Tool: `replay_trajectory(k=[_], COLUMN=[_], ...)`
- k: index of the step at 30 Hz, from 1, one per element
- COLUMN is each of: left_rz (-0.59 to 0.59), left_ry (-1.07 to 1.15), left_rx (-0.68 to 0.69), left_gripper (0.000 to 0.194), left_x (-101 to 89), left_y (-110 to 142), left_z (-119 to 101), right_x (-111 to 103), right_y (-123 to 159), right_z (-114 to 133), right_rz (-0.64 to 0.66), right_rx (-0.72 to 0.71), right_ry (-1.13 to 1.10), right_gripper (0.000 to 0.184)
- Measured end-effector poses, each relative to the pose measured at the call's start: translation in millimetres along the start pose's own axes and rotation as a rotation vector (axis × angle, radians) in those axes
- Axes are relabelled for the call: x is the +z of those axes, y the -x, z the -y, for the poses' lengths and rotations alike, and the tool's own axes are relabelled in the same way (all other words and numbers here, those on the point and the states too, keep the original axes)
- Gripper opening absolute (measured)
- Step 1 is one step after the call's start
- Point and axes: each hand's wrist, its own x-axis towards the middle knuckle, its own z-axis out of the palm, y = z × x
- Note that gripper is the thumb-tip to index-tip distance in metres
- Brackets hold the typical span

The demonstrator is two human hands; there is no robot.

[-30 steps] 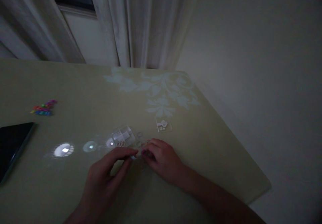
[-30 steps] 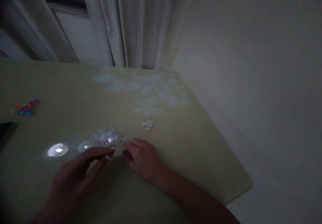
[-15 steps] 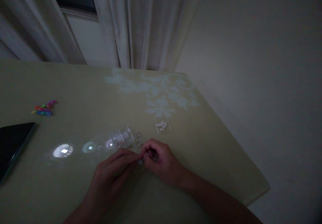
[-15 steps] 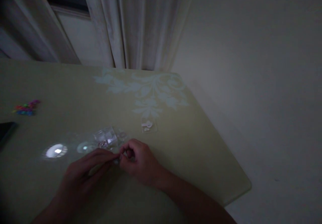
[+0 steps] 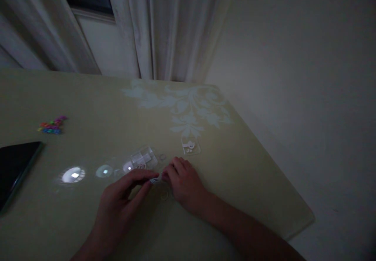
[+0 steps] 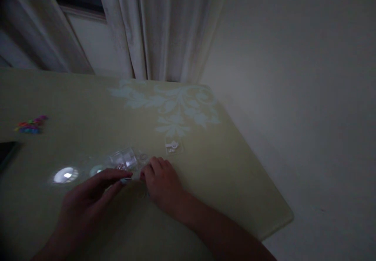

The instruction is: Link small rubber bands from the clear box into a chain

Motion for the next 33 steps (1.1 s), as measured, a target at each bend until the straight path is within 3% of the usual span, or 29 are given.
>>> replay_trajectory(k=[4, 8, 13, 18, 22, 24, 28, 33], left_rz=[0.024, 0.041, 0.082, 0.088, 0.054, 0.044, 0.033, 0.038], left_ry=[-0.007, -0.03, -0.032, -0.072, -0.062, -0.057, -0.039, -0.037], left_rx=[0.09, 0.079, 0.145, 0.127, 0.083, 0.034, 0.002, 0.03], left_gripper=[0.016, 0.016, 0.019, 0.015, 0.013, 0.014, 0.014, 0.013], left_x=[-1.3, 0.4, 1.9, 0.2, -0.7, -1.1, -2.3, -4.0], left_y=[-2, -2, -2, -4, -1, 2, 5, 2], left_z=[2, 2, 4, -1, -3, -1, 3, 2], right_x=[-14, -33, -38, -37, -46, -53, -65, -65], right_y=[2, 6, 9, 7, 5, 6, 11, 18], right_z=[6, 16, 23, 13, -8, -18, -26, -19], right_rz=[-0.062, -0.053, 0.036, -0.084, -0.201, -0.123, 0.204, 0.299], right_rx=[0.035, 0.16, 0.22, 0.325, 0.371, 0.295, 0.061, -0.047], right_ry=[-0.402, -0.869, -1.039, -1.027, -0.855, -0.733, -0.55, -0.395], right_gripper=[0.008, 0.014, 0.022, 0.023, 0.018, 0.011, 0.007, 0.005])
